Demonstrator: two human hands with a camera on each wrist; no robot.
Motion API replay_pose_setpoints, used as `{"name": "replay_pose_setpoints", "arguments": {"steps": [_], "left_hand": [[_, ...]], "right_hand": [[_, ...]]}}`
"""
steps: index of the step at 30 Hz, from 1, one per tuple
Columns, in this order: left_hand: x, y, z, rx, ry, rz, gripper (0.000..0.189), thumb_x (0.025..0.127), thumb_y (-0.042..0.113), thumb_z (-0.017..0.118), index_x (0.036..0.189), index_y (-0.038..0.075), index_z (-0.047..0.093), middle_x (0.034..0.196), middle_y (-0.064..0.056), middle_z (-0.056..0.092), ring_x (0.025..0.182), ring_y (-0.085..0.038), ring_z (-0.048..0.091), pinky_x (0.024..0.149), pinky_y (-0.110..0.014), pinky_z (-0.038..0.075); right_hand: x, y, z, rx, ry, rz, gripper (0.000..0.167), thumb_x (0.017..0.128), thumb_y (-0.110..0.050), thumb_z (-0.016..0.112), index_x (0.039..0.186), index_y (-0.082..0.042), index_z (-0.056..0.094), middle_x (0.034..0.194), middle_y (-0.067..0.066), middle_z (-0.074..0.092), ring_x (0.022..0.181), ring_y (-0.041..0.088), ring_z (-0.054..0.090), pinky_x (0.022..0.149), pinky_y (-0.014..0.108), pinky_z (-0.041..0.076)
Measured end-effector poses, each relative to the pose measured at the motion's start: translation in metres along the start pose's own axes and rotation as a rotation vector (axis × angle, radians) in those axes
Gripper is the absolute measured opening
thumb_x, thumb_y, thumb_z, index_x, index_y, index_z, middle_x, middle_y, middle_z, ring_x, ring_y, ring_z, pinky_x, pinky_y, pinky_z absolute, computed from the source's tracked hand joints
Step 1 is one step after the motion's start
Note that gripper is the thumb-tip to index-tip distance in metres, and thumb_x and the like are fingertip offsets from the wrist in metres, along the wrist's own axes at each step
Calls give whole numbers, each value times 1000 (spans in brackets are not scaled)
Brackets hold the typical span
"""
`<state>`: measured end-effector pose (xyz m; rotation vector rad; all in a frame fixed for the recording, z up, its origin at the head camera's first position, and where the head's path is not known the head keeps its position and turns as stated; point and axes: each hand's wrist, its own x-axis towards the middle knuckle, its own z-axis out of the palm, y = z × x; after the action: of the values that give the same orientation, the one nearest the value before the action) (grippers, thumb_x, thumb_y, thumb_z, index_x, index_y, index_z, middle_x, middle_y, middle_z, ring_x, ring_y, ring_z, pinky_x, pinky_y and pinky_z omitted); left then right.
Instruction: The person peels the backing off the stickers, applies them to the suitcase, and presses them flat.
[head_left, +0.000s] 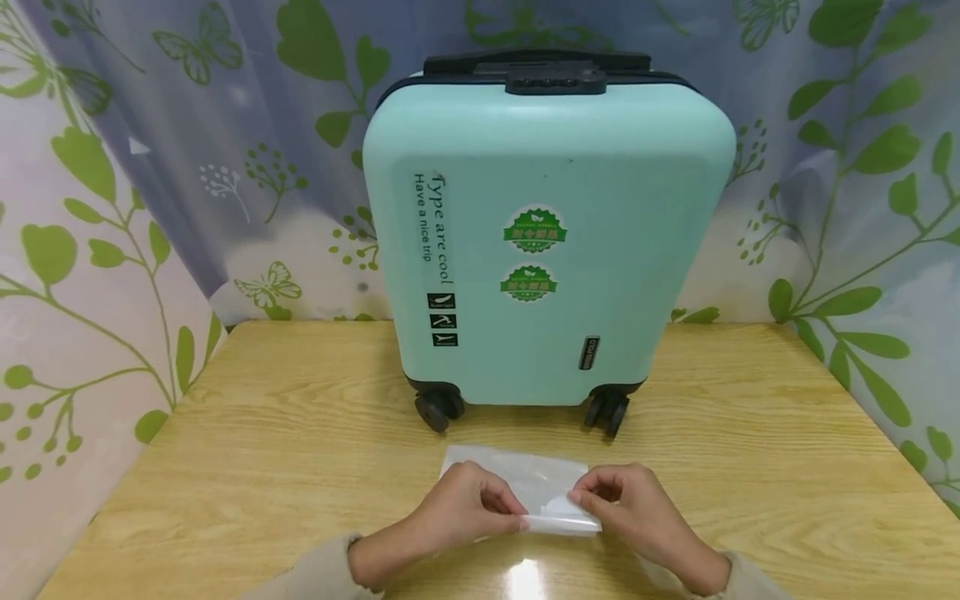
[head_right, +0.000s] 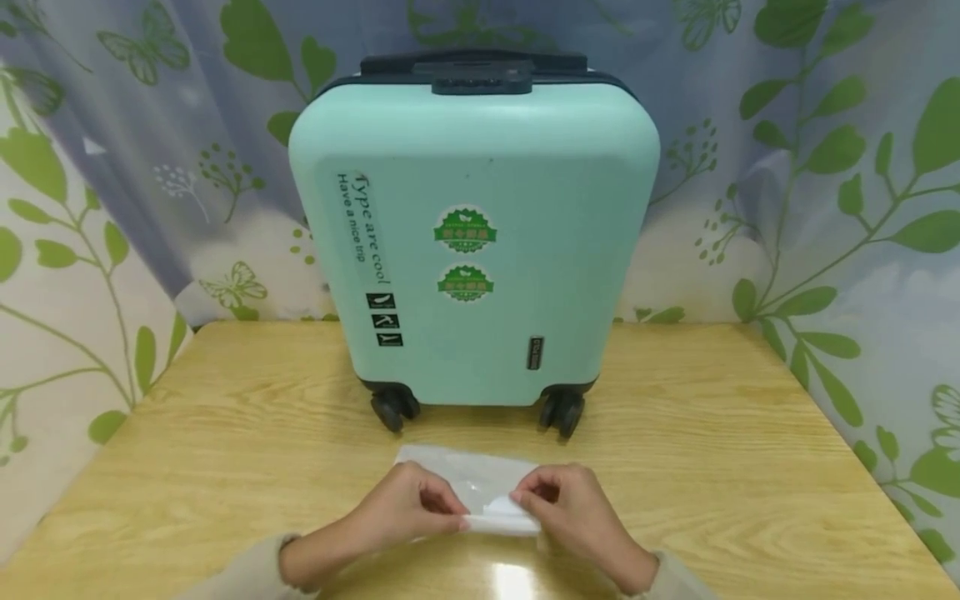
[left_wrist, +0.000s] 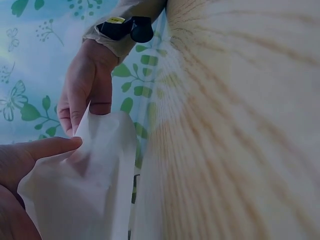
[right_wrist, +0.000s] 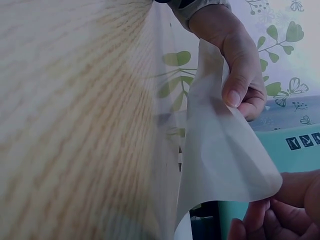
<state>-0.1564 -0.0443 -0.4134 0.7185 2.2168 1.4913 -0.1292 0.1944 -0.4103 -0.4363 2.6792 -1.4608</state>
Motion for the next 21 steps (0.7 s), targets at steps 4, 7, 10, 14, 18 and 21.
{"name": "replay_pose_setpoints", "arguments": {"steps": [4,7,10,14,18,21], "left_hand": [[-1,1,0,1,-2,0,4,76,8,78,73,6,75,68,0,71,62,-1,63,53,-15,48],[-1,2,0,8,1,5,4,75,8,78,74,6,75,67,1,71,62,-1,62,53,-15,48],[-2,3,0,19,-3,6,4,75,8,78,74,6,75,67,1,70,60,0,61,51,-14,47],[-2,3,1,21,-15,-3,4,75,8,78,74,7,76,65,2,70,57,0,59,47,-13,43],[-3,2,1,24,-24,18,4,75,9,78,73,7,76,65,1,70,57,1,59,49,-13,44],[-4,3,1,30,-28,33,4,76,10,79,73,8,76,65,1,70,59,2,60,52,-14,46]], "right_hand": [[0,0,1,-4,28,7,12,87,-18,68,81,-7,71,78,-2,68,66,-1,51,59,20,46],[1,0,1,-5,53,5,11,87,-17,69,81,-7,71,79,-1,68,66,-1,52,59,20,46],[1,0,1,-2,71,17,10,86,-16,69,80,-8,71,78,-1,68,65,0,53,58,20,47],[1,0,2,-11,90,38,9,86,-14,70,79,-8,71,76,-1,68,64,1,54,57,21,47],[1,1,2,-24,122,43,10,86,-14,69,80,-7,71,76,-1,69,63,1,54,57,20,47],[2,2,2,-24,144,42,10,86,-14,70,80,-6,71,75,0,68,62,0,53,56,20,47]]}}
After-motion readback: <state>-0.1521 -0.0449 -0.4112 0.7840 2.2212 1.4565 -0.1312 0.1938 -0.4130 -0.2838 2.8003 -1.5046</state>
